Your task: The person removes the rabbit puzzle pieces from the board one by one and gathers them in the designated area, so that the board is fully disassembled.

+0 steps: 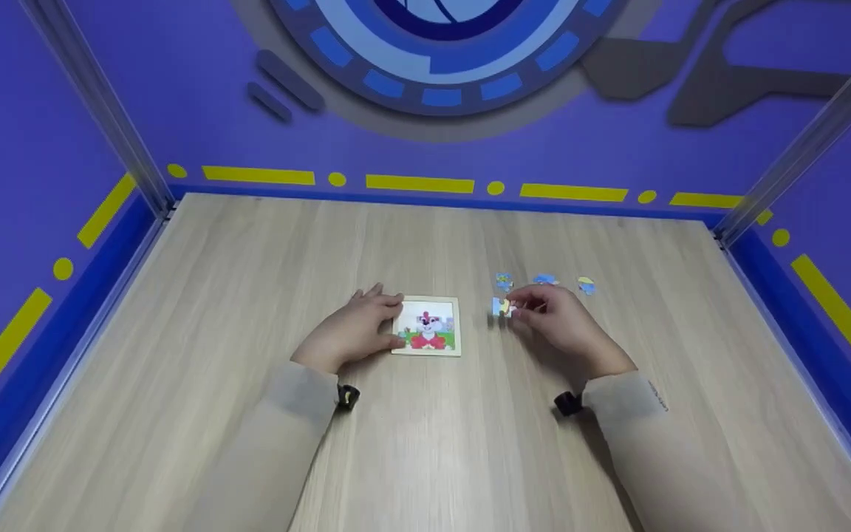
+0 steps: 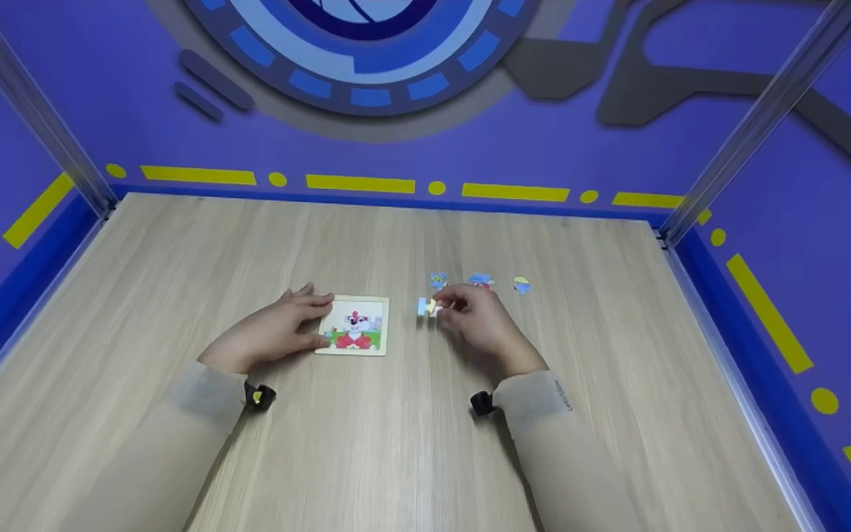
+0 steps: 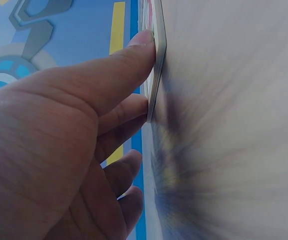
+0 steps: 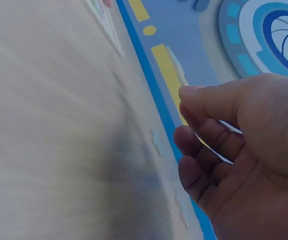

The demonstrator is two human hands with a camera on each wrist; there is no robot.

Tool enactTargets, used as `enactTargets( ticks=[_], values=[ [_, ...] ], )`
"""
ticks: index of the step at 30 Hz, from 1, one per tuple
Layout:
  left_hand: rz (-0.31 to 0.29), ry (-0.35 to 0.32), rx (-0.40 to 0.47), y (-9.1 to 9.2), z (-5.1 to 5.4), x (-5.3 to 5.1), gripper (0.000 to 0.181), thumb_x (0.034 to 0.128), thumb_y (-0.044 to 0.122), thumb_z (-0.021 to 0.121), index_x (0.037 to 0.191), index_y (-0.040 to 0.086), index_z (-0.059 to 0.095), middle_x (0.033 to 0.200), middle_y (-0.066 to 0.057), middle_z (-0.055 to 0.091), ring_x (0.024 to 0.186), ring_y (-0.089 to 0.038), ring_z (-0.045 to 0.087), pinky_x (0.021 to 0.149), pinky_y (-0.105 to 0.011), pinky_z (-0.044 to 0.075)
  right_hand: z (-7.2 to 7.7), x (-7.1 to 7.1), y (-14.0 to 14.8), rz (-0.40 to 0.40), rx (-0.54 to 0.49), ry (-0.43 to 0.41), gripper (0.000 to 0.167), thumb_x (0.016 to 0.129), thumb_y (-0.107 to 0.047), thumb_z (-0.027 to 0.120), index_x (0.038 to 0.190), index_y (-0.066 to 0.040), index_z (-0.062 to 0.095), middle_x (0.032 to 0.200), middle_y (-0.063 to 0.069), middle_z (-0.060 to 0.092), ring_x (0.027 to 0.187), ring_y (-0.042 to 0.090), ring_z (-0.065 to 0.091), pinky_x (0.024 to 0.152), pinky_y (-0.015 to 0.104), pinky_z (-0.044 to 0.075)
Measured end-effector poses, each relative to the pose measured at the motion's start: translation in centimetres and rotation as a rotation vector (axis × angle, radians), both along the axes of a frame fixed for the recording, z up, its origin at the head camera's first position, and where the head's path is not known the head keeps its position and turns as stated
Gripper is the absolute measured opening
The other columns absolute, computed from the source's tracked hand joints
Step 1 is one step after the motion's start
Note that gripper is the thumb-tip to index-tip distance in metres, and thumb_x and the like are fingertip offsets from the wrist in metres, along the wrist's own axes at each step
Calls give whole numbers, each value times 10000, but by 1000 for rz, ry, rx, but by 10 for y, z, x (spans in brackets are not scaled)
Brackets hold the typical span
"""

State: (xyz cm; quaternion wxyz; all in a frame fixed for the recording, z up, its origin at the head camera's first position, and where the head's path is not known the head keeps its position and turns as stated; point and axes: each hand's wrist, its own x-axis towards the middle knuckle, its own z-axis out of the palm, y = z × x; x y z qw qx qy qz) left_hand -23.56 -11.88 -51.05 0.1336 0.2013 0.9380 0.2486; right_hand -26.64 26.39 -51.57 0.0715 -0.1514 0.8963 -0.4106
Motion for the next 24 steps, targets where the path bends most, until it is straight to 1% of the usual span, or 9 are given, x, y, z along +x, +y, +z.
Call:
enactTargets(
  ticks=[5,9,15,19,24],
  values=[
    [6,1,4,0,2,1,714,1052,313,824,1648,20,561,1815,-92,452,1781,-385,200,1478,-556,119,-7,-3,1,-3,35,6,231,1081,-96,755,1302,-94,820,1207,110,789,1052,202,640,883,263,537],
    [7,-3,5,1,2,0,713,1050,317,827,1647,26,566,1814,-85,454,1782,-377,198,1481,-546,109,-9,-3,3,9,59,16,229,1068,-67,756,1288,-55,821,1181,125,807,1048,195,663,920,300,550],
    [-2,0,7,1,0,0,719,1051,322,824,1651,27,560,1815,-90,451,1781,-388,198,1479,-556,107,-10,-4,4,5,104,41,258,1066,-40,740,1314,-31,810,1229,150,819,1067,227,681,957,372,566],
    [-11,6,2,0,0,0,709,1054,324,821,1648,29,568,1814,-92,454,1778,-397,204,1478,-562,113,-10,-4,4,-1,129,55,257,1071,-30,725,1313,-32,811,1210,151,813,1055,240,674,958,396,562],
    [-15,14,-3,0,-1,-1,698,1056,328,819,1641,32,580,1809,-95,463,1775,-406,214,1478,-568,114,-12,-5,5,-2,152,59,253,1080,-28,713,1310,-36,816,1244,164,810,1108,274,696,1002,454,580]
  ],
)
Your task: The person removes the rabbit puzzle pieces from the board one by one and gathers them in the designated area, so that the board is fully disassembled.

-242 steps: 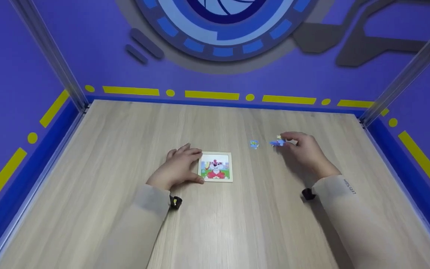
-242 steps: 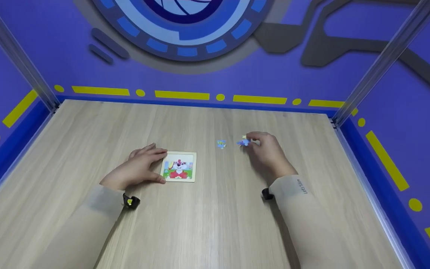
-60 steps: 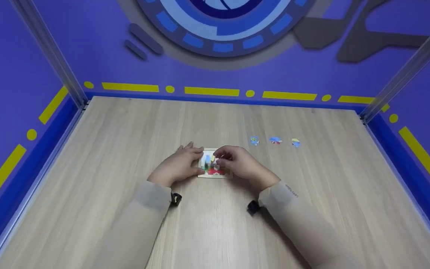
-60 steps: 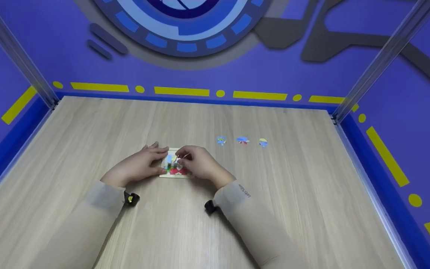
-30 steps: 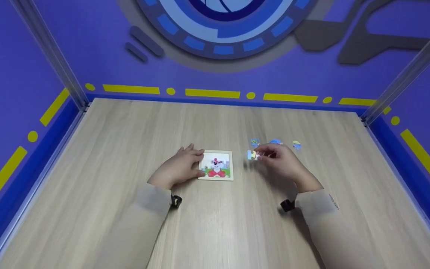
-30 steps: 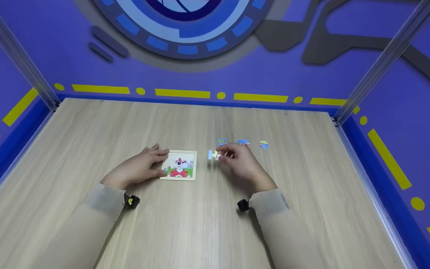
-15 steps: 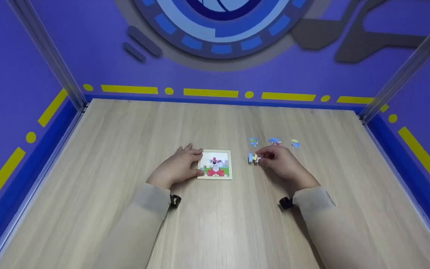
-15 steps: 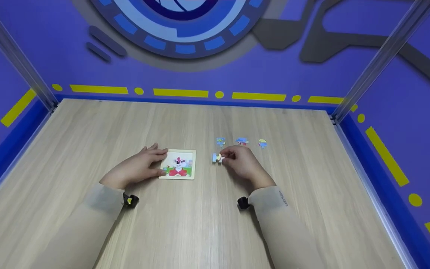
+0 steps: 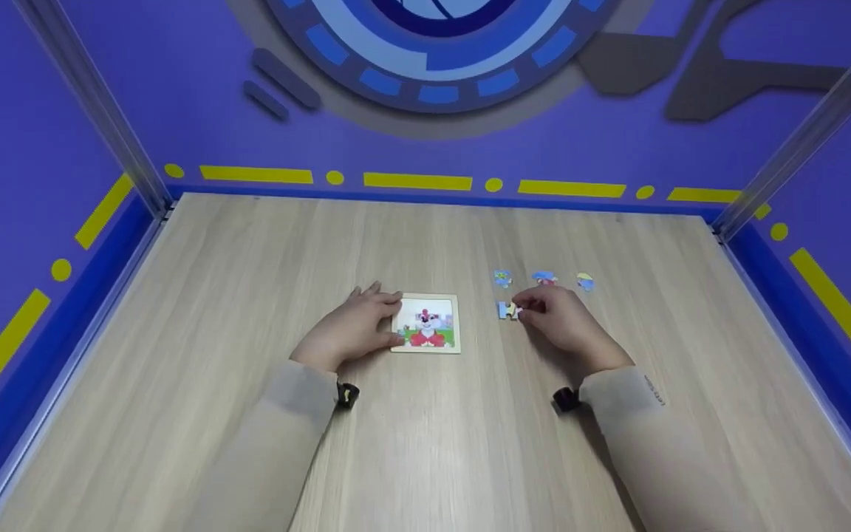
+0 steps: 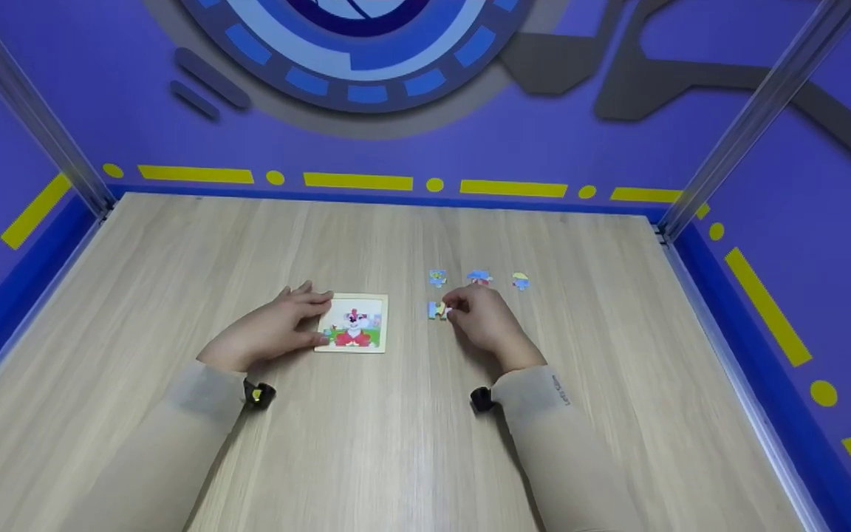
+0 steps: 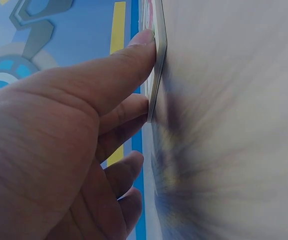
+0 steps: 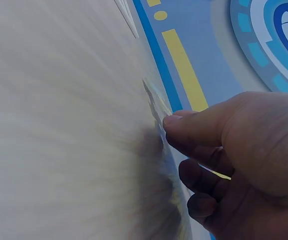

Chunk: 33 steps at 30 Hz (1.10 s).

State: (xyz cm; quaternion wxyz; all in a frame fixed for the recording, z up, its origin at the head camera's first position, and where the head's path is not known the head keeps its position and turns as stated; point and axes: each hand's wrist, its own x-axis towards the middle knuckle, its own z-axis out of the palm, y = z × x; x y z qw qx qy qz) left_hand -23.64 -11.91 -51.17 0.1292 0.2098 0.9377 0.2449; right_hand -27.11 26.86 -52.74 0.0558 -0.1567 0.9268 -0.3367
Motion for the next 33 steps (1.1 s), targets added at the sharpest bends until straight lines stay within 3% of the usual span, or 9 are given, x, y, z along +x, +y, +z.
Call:
enactTargets(
  ticks=[7,14,21,26,33],
  values=[
    [6,-3,2,0,0,0,701,1046,311,835,1638,32,582,1807,-84,467,1778,-387,215,1480,-555,108,0,1,1,-9,7,-22,261,1087,-28,701,1317,-63,819,1303,143,805,1176,298,687,1069,496,572],
    [7,3,-7,0,-2,-1,714,1044,318,836,1641,27,574,1809,-83,464,1775,-386,222,1479,-553,107,1,2,0,-13,0,-25,241,1073,-28,723,1294,-60,812,1189,123,794,1105,283,685,1026,466,565],
    [-1,-4,-7,-1,0,0,721,1054,331,823,1650,24,556,1817,-80,451,1776,-389,213,1479,-557,104,2,4,-2,-42,-35,-44,256,1087,-111,734,1328,-58,800,1238,138,781,1101,266,668,962,392,566],
    [0,-15,16,-1,3,1,756,1038,350,828,1654,15,547,1813,-87,457,1778,-390,213,1480,-554,108,10,7,-10,-84,-90,-64,259,1123,-233,716,1325,-102,809,1241,118,766,1057,249,638,848,311,554],
    [23,-38,33,-3,-1,0,874,965,423,885,1669,39,538,1821,-58,451,1788,-355,199,1482,-540,113,25,15,-35,-60,-162,-82,292,1136,-269,694,1356,-115,811,1253,65,798,1106,252,656,911,333,558]
  ],
)
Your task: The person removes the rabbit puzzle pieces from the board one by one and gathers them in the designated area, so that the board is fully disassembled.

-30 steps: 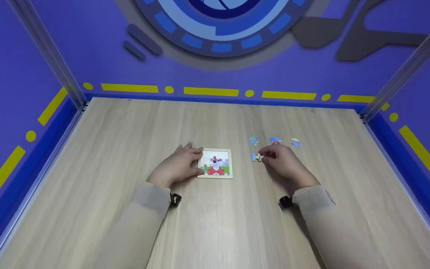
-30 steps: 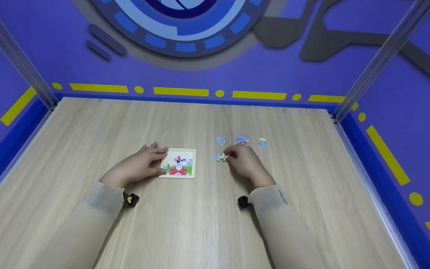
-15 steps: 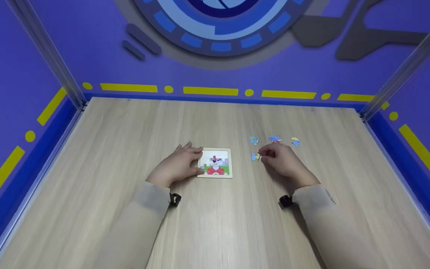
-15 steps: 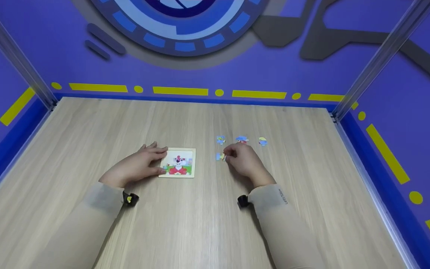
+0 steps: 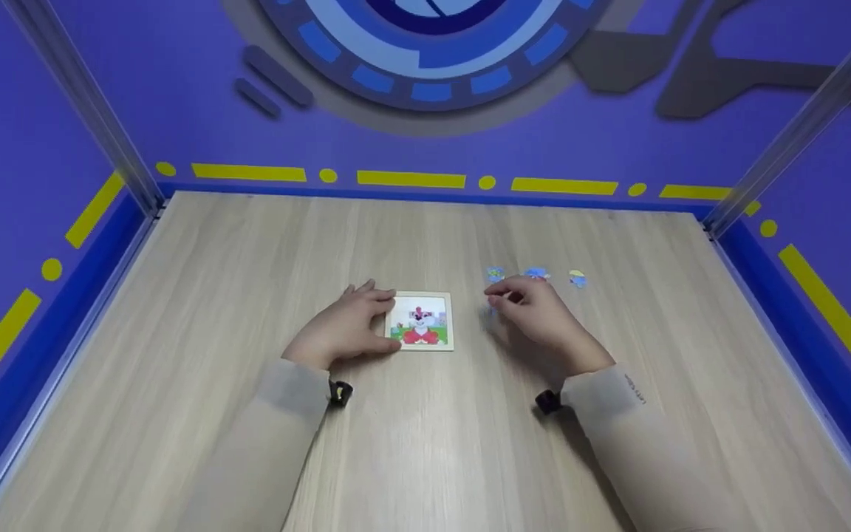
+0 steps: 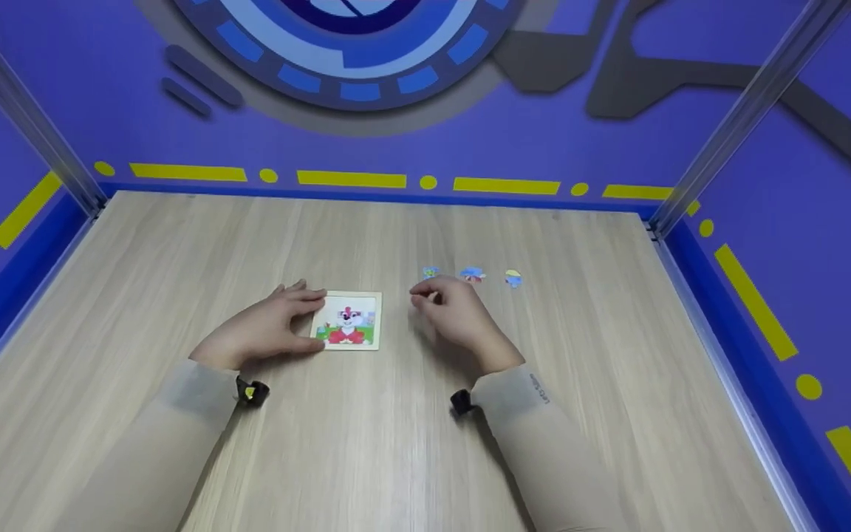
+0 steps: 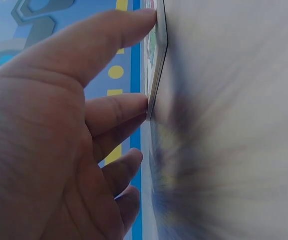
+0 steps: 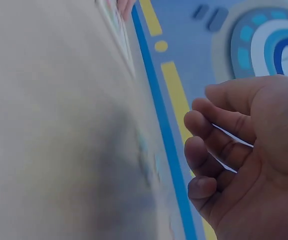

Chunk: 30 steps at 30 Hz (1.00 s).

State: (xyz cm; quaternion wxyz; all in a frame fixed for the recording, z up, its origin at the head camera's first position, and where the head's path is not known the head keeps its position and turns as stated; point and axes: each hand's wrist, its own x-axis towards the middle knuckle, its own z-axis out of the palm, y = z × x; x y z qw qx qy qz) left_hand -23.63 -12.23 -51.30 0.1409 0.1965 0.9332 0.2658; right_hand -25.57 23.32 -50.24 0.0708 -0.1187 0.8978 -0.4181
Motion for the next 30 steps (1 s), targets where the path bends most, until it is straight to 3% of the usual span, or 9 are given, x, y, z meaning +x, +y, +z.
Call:
enactTargets(
  ticks=[6,13,20,26,30],
  values=[
    [5,15,-1,-2,-4,-3,891,940,443,913,1655,44,564,1806,-48,477,1784,-344,221,1484,-513,120,12,3,-32,9,-47,-20,317,1130,-287,694,1376,-119,802,1261,41,795,1100,245,660,916,354,563],
    [33,8,-13,0,-1,0,908,933,482,917,1662,71,565,1813,-16,469,1779,-337,242,1447,-533,276,17,2,-62,70,-133,-30,341,1141,-310,681,1407,-117,774,1314,55,760,1150,259,644,993,387,568],
    [23,36,-17,3,-1,2,896,931,486,916,1646,60,584,1797,-27,495,1766,-353,278,1443,-537,288,8,-1,-67,73,-190,-65,356,1138,-260,670,1414,-52,756,1308,98,763,1120,235,683,997,372,595],
    [13,45,-25,2,0,1,894,930,488,917,1645,65,587,1793,-19,501,1761,-348,287,1441,-522,296,-3,-1,-71,23,-316,-151,363,1120,-171,662,1437,-7,728,1323,136,711,1090,200,665,943,307,591],
    [0,52,-38,1,1,0,887,939,494,906,1648,68,585,1793,-25,500,1757,-356,294,1439,-531,299,-10,0,-80,51,-233,-133,373,1092,-96,695,1460,-47,735,1356,139,732,1137,219,664,986,336,589]
  ],
)
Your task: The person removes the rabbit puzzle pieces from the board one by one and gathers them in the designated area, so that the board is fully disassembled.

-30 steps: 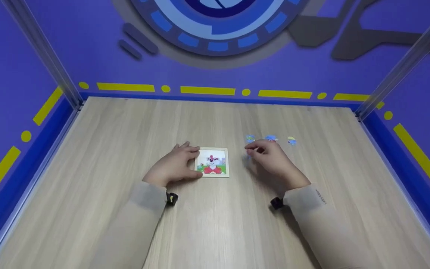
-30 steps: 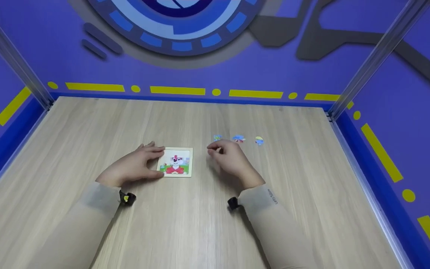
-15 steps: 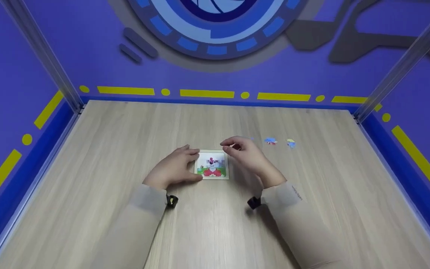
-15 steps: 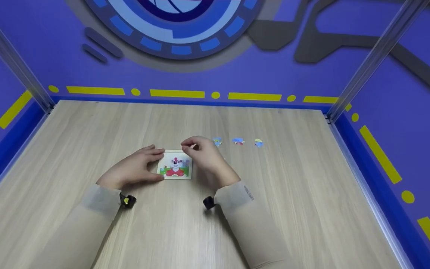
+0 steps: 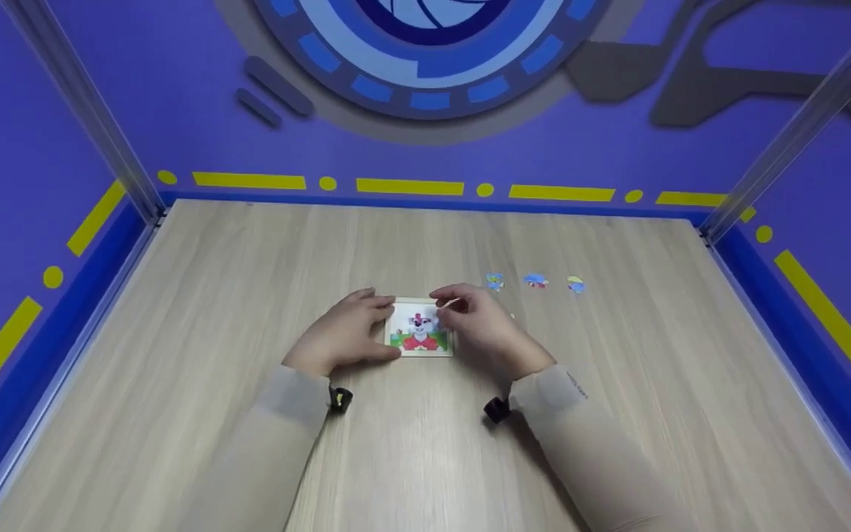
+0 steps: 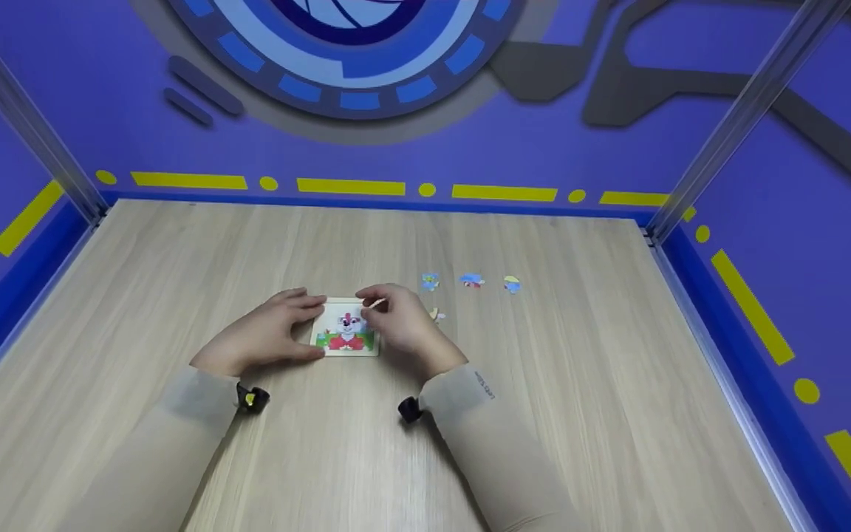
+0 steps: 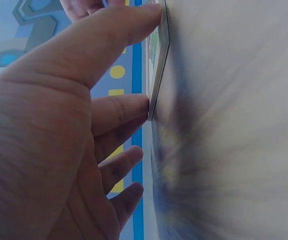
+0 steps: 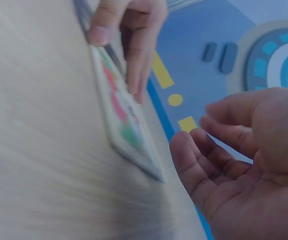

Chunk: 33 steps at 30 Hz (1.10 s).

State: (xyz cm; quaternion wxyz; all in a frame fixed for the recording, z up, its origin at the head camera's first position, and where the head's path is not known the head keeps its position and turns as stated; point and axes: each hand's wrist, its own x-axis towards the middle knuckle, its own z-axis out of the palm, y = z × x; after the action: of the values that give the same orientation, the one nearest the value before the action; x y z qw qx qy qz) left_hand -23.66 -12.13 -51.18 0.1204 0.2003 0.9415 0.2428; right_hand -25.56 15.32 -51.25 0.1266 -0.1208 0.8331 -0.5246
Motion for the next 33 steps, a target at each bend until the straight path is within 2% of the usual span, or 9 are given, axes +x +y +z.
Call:
enactTargets(
  ticks=[4,11,16,20,24,33],
  values=[
    [-11,16,-3,1,1,2,869,943,481,901,1640,63,593,1785,-37,512,1747,-371,313,1433,-536,311,-8,0,-4,56,140,95,391,1070,-35,719,1457,-73,753,1352,133,759,1182,256,699,1062,439,602],
    [-11,18,-9,0,-1,2,881,946,483,900,1651,63,578,1795,-31,496,1761,-371,281,1440,-537,294,-14,1,-10,172,228,180,444,1055,-77,750,1495,-24,721,1395,164,694,1173,269,715,1056,447,610],
    [-17,14,-20,0,-1,1,899,951,494,894,1660,57,559,1804,-38,482,1768,-375,257,1445,-546,278,-16,2,-13,208,312,193,492,1079,-89,719,1564,-32,665,1460,175,614,1153,236,673,1037,422,594],
    [-21,17,-28,1,1,1,902,954,500,889,1661,52,555,1804,-41,480,1770,-373,251,1447,-544,270,-15,4,-15,237,358,201,493,1108,-81,675,1597,-31,632,1513,204,544,1175,258,633,1088,468,577],
    [-19,7,-28,1,1,1,903,955,499,886,1663,50,551,1807,-41,476,1773,-371,244,1449,-543,264,-14,4,-17,238,368,193,467,1105,-64,664,1570,-23,656,1527,226,521,1215,294,609,1145,508,553],
    [-29,19,-30,0,0,1,897,957,496,881,1655,36,557,1801,-48,484,1766,-385,257,1446,-545,273,-14,5,-20,201,354,144,419,1091,-50,673,1510,-50,657,1509,174,542,1242,285,596,1161,500,535]
  ],
)
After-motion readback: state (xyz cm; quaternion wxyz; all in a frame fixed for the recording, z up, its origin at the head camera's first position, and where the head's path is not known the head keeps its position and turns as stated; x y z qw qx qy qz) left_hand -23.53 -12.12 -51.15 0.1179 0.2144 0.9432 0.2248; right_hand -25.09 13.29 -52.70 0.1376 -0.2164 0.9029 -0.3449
